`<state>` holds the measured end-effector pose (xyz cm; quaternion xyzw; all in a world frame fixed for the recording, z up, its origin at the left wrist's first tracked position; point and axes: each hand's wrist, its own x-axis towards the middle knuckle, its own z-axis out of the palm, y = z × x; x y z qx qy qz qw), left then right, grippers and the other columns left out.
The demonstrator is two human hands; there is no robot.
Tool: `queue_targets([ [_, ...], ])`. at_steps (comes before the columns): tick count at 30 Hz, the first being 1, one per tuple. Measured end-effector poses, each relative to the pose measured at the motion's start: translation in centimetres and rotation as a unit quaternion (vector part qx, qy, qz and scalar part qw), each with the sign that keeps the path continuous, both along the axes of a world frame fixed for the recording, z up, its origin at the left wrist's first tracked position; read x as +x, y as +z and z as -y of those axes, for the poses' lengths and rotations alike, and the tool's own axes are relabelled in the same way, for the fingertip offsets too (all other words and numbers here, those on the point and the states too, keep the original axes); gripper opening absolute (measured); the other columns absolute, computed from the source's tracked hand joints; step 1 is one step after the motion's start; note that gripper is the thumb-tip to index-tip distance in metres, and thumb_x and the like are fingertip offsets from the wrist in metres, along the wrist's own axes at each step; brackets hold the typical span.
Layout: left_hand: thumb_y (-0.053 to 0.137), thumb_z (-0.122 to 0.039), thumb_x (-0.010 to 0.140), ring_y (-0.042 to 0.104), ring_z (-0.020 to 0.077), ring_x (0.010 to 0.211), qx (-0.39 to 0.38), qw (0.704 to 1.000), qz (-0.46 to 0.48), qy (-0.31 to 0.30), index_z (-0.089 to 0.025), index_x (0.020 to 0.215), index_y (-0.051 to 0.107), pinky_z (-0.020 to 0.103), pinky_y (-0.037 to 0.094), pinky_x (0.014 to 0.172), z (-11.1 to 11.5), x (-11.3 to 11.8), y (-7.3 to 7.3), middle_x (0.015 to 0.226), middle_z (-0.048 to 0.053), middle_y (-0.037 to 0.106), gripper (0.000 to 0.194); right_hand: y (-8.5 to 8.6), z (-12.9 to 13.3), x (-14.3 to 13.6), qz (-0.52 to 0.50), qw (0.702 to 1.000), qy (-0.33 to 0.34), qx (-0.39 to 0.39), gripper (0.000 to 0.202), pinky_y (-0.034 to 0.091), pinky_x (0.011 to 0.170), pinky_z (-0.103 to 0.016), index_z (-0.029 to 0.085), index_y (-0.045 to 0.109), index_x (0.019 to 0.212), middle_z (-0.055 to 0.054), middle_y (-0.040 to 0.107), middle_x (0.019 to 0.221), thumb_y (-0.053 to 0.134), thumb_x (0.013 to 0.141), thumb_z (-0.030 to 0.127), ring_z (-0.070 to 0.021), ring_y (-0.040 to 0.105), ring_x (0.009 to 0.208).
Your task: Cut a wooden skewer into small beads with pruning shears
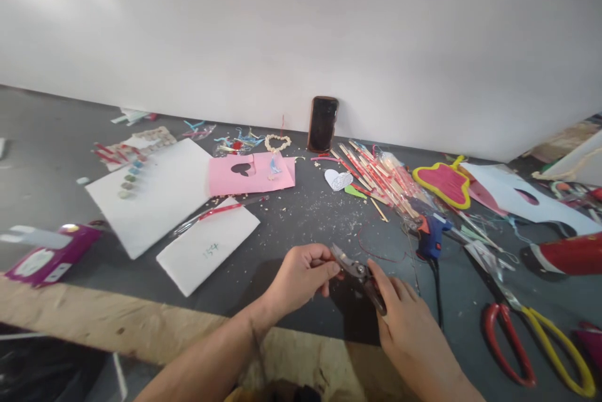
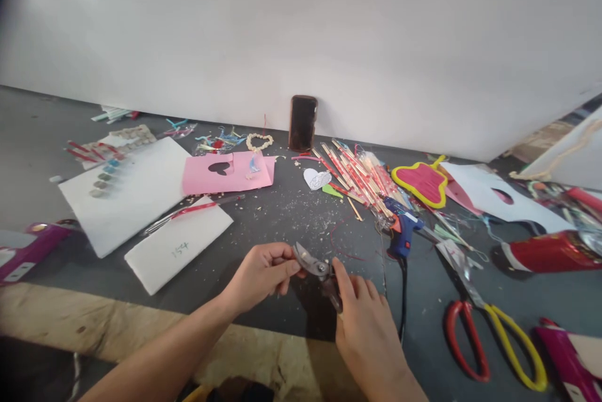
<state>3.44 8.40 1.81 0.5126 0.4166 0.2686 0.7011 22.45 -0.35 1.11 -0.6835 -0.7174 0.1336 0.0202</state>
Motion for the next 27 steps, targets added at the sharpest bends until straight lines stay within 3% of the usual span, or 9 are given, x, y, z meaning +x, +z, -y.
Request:
queue_targets([
  [4,0.057,-0.031,0.076,0.043,0.0028,0.037,0.026,1.0,0.012,0.009,-0.011,0.067,0.06,0.017,0.031,0.04,0.34,-0.05,0.22,0.066,0.004,0.066,0.022,-0.07,0.44,-0.19,-0.02,1.0,0.013,0.016,0.069,0.046,0.078,-0.042,0.019,0.019,0.141,-0.012,0.056,0.11,0.035,0.075,0.005,-0.0262,0.053,0.096],
  [12,0.061,-0.032,0.075,0.037,0.0021,0.033,-0.05,0.992,0.115,-0.026,-0.011,0.07,0.059,0.018,0.024,0.036,0.2,-0.55,-0.41,0.065,0.007,0.067,0.023,0.17,0.93,-0.29,-0.012,1.0,0.007,0.016,0.068,0.047,0.078,-0.043,0.019,0.025,0.139,-0.012,0.057,0.111,0.036,0.074,0.005,-0.0266,0.054,0.098],
  [17,0.062,-0.033,0.075,0.036,0.0023,0.034,-0.061,0.991,0.118,-0.028,-0.01,0.069,0.059,0.018,0.022,0.036,0.16,-0.54,-0.23,0.064,0.008,0.067,0.024,0.1,0.84,-0.19,-0.037,0.999,0.017,0.003,0.062,0.047,0.077,-0.042,0.014,0.031,0.137,-0.013,0.06,0.099,0.036,0.075,0.007,-0.0253,0.057,0.09],
  [27,0.062,-0.032,0.074,0.033,0.0018,0.033,-0.093,0.991,0.093,-0.008,-0.01,0.068,0.058,0.019,0.02,0.037,0.02,-0.23,-0.23,0.062,0.007,0.066,0.023,0.21,0.17,-0.11,-0.052,0.996,0.017,-0.066,0.066,0.046,0.081,-0.037,0.013,0.031,0.137,-0.014,0.06,0.103,0.038,0.072,0.005,-0.0238,0.058,0.094],
])
